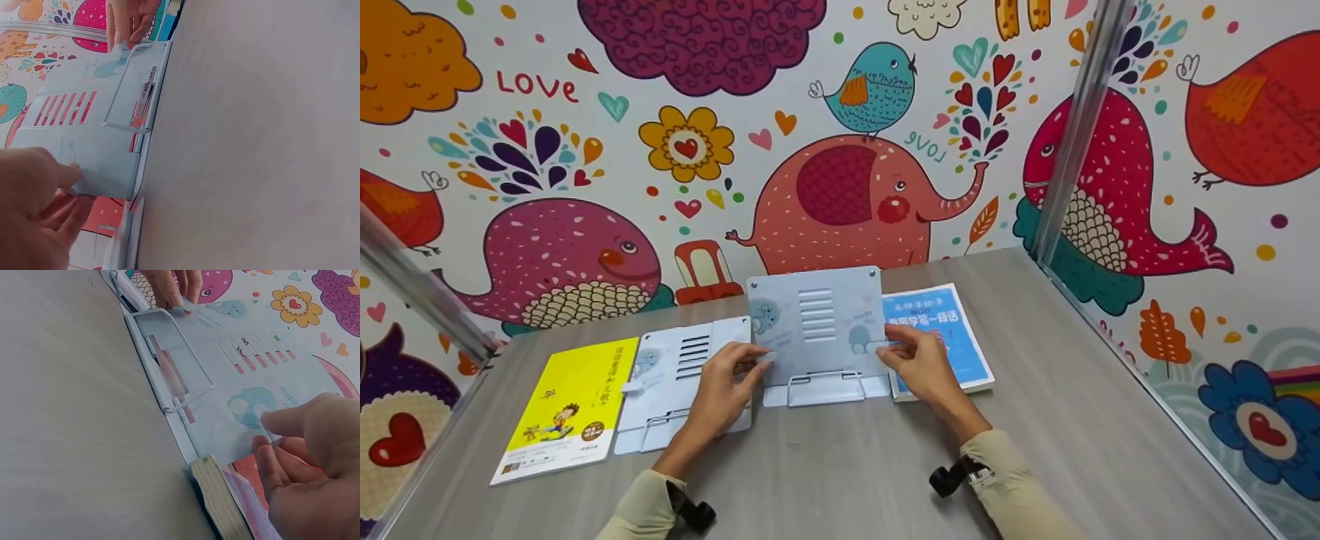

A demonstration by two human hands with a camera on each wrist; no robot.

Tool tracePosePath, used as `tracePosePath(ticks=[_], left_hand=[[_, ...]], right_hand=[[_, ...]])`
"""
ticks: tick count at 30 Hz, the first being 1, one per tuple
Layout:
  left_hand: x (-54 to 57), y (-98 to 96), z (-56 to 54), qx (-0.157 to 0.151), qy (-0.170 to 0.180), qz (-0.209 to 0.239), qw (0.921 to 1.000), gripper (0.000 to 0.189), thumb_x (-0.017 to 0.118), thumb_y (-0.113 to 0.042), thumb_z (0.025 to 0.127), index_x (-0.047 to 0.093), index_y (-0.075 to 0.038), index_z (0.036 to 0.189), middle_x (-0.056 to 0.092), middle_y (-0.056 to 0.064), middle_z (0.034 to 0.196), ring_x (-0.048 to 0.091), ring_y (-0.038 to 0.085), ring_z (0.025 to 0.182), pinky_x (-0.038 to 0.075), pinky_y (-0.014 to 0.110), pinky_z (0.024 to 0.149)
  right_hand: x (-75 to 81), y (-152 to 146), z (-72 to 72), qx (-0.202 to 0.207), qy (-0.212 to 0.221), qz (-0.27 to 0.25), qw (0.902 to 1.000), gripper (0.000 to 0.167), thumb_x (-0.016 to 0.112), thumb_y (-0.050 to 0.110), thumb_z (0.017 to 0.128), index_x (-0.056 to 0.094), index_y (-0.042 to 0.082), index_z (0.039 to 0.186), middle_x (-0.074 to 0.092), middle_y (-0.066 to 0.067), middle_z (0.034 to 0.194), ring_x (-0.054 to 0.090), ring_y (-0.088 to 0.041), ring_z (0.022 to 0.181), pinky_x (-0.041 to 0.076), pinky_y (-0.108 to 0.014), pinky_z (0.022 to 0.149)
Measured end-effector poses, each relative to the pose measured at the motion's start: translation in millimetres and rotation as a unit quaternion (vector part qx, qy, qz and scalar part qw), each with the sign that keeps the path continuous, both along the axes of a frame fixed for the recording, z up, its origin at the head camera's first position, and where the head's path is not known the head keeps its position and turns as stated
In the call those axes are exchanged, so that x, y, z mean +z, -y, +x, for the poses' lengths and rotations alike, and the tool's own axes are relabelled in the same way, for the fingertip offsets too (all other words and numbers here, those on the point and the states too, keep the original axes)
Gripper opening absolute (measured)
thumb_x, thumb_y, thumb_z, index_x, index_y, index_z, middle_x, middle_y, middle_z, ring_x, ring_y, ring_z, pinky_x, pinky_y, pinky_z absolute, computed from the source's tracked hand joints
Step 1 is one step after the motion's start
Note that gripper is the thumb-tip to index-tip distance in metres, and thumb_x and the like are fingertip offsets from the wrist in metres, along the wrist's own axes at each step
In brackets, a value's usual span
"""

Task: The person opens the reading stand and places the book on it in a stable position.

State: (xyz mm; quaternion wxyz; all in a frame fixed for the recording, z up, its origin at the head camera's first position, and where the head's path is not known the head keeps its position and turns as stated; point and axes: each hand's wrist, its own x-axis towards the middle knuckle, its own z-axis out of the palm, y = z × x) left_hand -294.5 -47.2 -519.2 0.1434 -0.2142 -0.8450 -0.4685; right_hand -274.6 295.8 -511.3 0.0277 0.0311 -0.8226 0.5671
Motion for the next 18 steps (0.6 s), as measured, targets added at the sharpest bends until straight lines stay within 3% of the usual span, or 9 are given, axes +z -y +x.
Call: tracePosePath(ticks=[13,18], left_hand=[[0.5,-7.6,-10.3,0.024,0.002,0.003,0.9997,0.018,0.075,-0.007,0.101,0.078,-0.009,0.118,0.072,0.009,0.115,0.074,0.017,0.1,0.065,0.03,0.089],[2.3,-13.2,-8.1,0.058,0.001,0.009,0.9983,0.021,0.077,-0.006,0.099,0.077,-0.009,0.12,0.069,0.009,0.119,0.073,0.02,0.107,0.064,0.036,0.095]], right_hand=[[-6.9,-2.8,-15.7,-0.009,-0.043,-0.033,0.9985,0.044,0.071,0.013,0.105,0.064,0.003,0.147,0.071,-0.02,0.137,0.07,-0.03,0.114,0.053,-0.015,0.092],[-2.0,-9.4,-15.9,0.006,-0.019,-0.026,0.9995,0.05,0.07,0.025,0.107,0.06,0.007,0.153,0.064,-0.016,0.15,0.066,-0.031,0.127,0.051,-0.011,0.098]])
